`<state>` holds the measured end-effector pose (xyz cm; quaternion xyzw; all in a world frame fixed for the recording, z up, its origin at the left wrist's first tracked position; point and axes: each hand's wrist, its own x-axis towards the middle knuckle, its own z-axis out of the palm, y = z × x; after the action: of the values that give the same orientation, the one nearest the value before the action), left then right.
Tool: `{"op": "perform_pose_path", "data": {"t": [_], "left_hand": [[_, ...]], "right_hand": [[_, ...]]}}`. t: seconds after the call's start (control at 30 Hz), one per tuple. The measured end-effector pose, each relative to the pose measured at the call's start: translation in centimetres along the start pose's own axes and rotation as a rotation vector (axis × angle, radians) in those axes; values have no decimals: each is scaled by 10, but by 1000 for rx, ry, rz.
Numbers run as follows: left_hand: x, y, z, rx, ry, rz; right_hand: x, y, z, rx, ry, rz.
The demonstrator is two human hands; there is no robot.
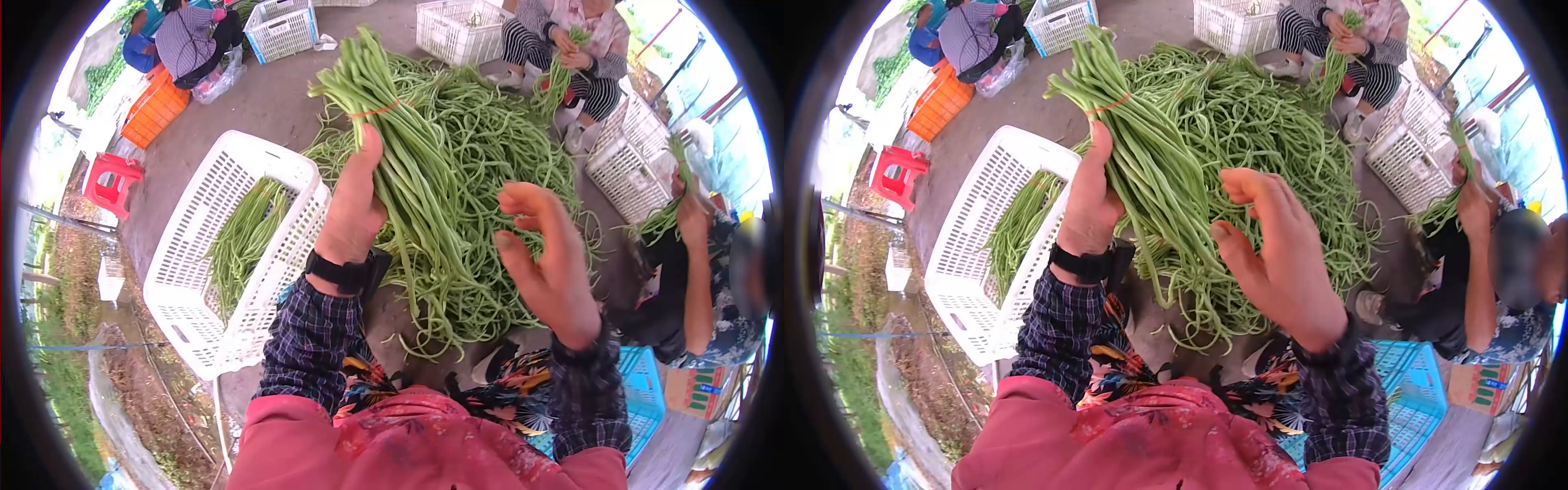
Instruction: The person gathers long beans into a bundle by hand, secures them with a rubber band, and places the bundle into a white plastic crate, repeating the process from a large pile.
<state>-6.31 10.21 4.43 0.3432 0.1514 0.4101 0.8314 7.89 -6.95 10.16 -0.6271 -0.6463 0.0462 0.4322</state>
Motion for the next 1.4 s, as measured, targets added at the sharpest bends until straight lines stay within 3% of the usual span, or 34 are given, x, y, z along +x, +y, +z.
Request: {"op": "perform_pose_path", "data": {"t": [0.13,0.2,0.33,0.53,0.6,0.67,0.73,0.9,0.93,1.0,1.07,1.2,1.27,1.3,1.37,1.4], "left_hand": [[-4,-9,7,-9,-35,-80],[-2,-16,4,-20,-61,-100],[0,-30,7,-64,-84,-160],[2,-33,-1,-113,-170,-284],[3,-34,0,-108,-178,-287],[2,-34,3,-57,-181,-273],[2,-33,8,-78,-181,-259],[4,-37,1,-88,-173,-275],[4,-36,1,-77,-173,-309],[-3,-29,4,3,-160,-310],[-9,-26,18,73,-156,-245],[1,-55,-3,55,8,-265],[2,-53,1,-10,-24,-244],[3,-53,-4,-14,-28,-250],[0,-46,-12,1021,-274,403],[-2,-45,-13,1024,-265,383]], "right_hand": [[-7,34,33,45,-22,11],[-14,40,49,271,-168,158],[-15,45,50,328,-274,384],[-22,76,33,583,-233,408],[-21,81,25,939,-215,616],[-18,76,23,918,-203,612],[-17,76,21,1195,-149,723],[-10,78,18,1346,-134,751],[-10,77,21,1345,-135,750],[-6,72,28,617,-122,528],[-9,73,38,200,-97,191],[-10,66,53,226,-30,135],[-11,55,52,100,-149,313],[-14,62,58,116,-52,192],[-22,72,63,79,-44,154],[-27,75,68,51,-44,102]]}}
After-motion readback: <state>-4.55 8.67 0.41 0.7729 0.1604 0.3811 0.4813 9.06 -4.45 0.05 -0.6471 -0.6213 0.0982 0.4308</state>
